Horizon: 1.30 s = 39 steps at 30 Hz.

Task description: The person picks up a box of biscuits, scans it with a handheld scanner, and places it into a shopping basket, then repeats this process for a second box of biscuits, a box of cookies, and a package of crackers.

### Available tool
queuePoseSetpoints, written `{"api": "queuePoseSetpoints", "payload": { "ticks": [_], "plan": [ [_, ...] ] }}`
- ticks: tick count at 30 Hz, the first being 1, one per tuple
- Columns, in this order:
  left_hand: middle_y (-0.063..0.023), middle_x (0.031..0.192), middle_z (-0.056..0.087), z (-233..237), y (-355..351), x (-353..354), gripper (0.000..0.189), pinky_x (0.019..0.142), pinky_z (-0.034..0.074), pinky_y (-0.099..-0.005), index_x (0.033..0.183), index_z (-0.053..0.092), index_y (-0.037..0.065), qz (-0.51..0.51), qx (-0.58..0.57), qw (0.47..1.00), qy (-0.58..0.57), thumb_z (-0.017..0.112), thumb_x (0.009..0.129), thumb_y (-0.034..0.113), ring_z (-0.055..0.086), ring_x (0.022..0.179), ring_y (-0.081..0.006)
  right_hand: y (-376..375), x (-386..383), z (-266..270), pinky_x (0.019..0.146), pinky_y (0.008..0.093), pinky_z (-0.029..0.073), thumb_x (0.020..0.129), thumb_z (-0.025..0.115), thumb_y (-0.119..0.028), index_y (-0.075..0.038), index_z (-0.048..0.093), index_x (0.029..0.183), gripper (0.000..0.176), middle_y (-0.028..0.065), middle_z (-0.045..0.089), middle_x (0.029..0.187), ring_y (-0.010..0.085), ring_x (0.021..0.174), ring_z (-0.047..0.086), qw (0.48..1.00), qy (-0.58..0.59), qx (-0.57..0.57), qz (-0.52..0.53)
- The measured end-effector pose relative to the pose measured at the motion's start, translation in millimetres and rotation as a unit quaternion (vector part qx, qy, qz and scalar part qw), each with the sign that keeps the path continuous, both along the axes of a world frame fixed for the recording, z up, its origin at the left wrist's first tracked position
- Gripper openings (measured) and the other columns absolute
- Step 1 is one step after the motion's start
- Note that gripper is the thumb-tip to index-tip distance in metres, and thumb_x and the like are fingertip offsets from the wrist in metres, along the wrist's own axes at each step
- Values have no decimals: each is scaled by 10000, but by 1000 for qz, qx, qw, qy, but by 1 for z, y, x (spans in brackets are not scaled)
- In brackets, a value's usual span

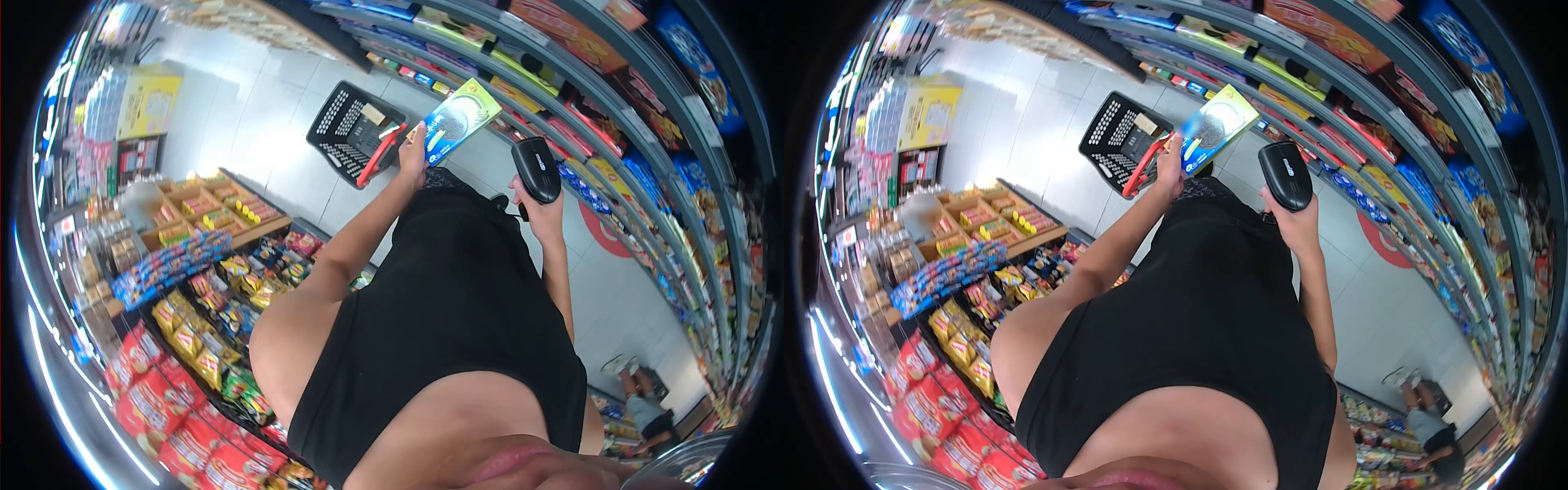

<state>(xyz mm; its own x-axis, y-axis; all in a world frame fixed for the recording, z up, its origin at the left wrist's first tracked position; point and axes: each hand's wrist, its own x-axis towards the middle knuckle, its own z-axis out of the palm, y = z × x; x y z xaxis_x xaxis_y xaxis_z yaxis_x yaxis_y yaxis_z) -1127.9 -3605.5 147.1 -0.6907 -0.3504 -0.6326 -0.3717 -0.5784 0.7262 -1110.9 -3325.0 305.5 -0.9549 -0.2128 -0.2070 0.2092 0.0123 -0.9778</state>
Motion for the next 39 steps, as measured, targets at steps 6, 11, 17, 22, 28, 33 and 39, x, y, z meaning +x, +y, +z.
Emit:
{"api": "queuePoseSetpoints", "payload": {
  "ticks": [6,11,17,22,28,33,39],
  "plan": [
    [-70,1022,725,-19,-32,45,509,603,604,-297,1211,596,43,62,22,996,-65,724,940,454,728,774,-147,-3,-11,-2,632,250,499,927,732,-89,36,692,1055,183,73,728,884,85,676,632,999,-13,1,41],
    [-85,1026,711,-45,-84,90,502,662,622,-337,1174,606,23,223,-22,973,-59,785,888,395,717,813,-181,-12,-21,-3,628,250,495,935,709,-71,35,687,1048,157,70,719,872,84,672,629,996,-13,0,88],
    [-127,939,669,-38,-153,132,585,606,616,-357,1116,488,-13,323,-173,924,-111,845,830,352,693,754,-185,-40,-37,-7,618,249,486,937,706,-70,21,671,1009,121,68,705,867,86,667,626,987,-31,26,153],
    [-109,928,637,-44,-196,145,591,621,636,-410,1091,491,0,317,-213,910,-162,865,792,345,683,762,-193,-75,-47,-17,615,252,490,928,729,-72,29,683,988,126,61,707,841,87,654,621,983,-50,38,170],
    [-151,943,657,-135,-255,128,704,548,587,-348,1155,499,-23,293,-177,909,-239,902,725,362,684,729,-204,-122,-57,-25,616,249,486,935,733,-78,29,659,1013,152,66,704,833,93,651,621,980,-97,99,144],
    [-226,1084,709,-224,-308,91,762,898,544,-440,1190,578,-19,95,-317,857,-396,872,688,473,706,991,-351,-162,-65,-47,564,249,452,980,684,-112,4,636,990,126,72,668,855,90,614,605,966,-144,178,118],
    [-185,1095,661,-319,-356,37,480,841,549,-515,1138,560,65,-110,-475,785,-381,789,756,244,682,985,-425,-186,-77,-100,575,243,459,963,689,-72,16,654,961,95,67,691,825,92,628,621,929,-246,262,85]
  ]
}}
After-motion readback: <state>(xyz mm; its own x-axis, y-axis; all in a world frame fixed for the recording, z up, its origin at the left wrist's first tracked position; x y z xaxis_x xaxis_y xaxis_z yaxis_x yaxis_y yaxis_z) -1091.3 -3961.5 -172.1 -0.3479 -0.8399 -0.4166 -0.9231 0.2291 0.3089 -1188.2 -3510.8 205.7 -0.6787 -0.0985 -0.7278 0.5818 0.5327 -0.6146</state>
